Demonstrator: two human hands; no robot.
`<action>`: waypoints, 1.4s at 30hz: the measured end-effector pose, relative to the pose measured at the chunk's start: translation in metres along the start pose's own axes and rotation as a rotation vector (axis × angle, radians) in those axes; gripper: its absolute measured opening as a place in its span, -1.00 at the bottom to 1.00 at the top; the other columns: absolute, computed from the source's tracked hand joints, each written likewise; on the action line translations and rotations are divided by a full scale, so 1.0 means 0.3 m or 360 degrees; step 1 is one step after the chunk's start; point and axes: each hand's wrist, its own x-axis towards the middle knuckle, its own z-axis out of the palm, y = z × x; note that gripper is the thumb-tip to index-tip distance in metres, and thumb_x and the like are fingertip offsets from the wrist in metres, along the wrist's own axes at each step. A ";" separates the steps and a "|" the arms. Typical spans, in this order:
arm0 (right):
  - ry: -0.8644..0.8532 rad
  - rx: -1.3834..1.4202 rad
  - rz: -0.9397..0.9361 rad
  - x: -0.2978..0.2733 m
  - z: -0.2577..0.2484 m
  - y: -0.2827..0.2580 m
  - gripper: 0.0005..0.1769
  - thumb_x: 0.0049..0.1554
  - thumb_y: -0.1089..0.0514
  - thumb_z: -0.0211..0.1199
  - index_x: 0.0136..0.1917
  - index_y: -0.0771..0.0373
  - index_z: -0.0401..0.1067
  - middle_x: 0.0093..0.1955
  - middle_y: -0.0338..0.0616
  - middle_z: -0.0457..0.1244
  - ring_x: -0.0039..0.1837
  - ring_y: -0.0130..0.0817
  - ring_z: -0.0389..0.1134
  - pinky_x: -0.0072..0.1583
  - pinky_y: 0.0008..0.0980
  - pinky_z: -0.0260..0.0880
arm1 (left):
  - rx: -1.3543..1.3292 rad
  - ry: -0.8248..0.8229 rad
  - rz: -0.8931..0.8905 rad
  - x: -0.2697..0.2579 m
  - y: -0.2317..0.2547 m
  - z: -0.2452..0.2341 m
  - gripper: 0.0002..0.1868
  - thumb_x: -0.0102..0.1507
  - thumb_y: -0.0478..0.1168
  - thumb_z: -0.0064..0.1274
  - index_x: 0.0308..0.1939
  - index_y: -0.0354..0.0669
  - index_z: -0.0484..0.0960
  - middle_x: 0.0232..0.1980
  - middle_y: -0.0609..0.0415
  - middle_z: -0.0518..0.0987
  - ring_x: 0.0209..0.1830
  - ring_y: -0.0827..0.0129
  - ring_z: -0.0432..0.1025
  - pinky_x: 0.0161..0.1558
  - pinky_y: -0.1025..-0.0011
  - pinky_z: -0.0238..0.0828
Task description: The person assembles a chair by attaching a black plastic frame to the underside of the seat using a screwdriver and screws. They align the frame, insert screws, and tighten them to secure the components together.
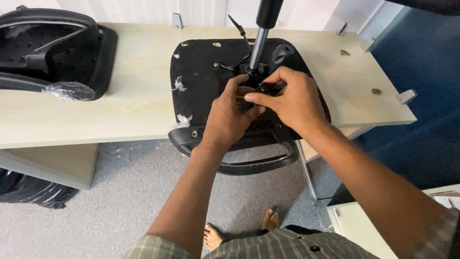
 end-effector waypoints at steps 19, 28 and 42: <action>0.0401 0.0087 -0.0183 -0.233 -0.081 -0.073 -0.44 0.04 -0.03 0.50 0.18 0.32 0.45 0.01 -0.07 0.37 -0.17 -0.42 0.43 -0.17 -0.46 0.48 | 0.0113 0.0155 0.0042 -0.091 0.241 0.044 -0.43 0.14 -0.36 0.29 0.22 -0.23 0.47 -0.04 0.03 0.74 -0.09 0.38 0.69 -0.05 0.44 0.65; 0.0527 0.0244 0.0085 -0.595 -0.242 -0.009 -0.49 0.14 0.03 0.45 0.29 0.27 0.47 -0.02 -0.14 0.40 -0.06 -0.41 0.46 -0.06 -0.46 0.52 | 0.0031 -0.0211 0.0203 -0.307 0.404 0.254 -0.39 0.20 -0.42 0.24 0.31 -0.27 0.38 -0.02 -0.03 0.73 -0.11 0.35 0.70 -0.09 0.44 0.67; 0.0510 0.0323 0.0271 -0.683 -0.367 0.017 -0.55 0.13 0.06 0.43 0.23 0.28 0.48 0.00 -0.16 0.41 -0.06 -0.46 0.49 -0.12 -0.55 0.52 | 0.0020 -0.0357 0.0036 -0.333 0.488 0.378 -0.40 0.21 -0.37 0.21 0.30 -0.25 0.34 0.04 -0.11 0.71 -0.07 0.24 0.69 -0.19 0.39 0.71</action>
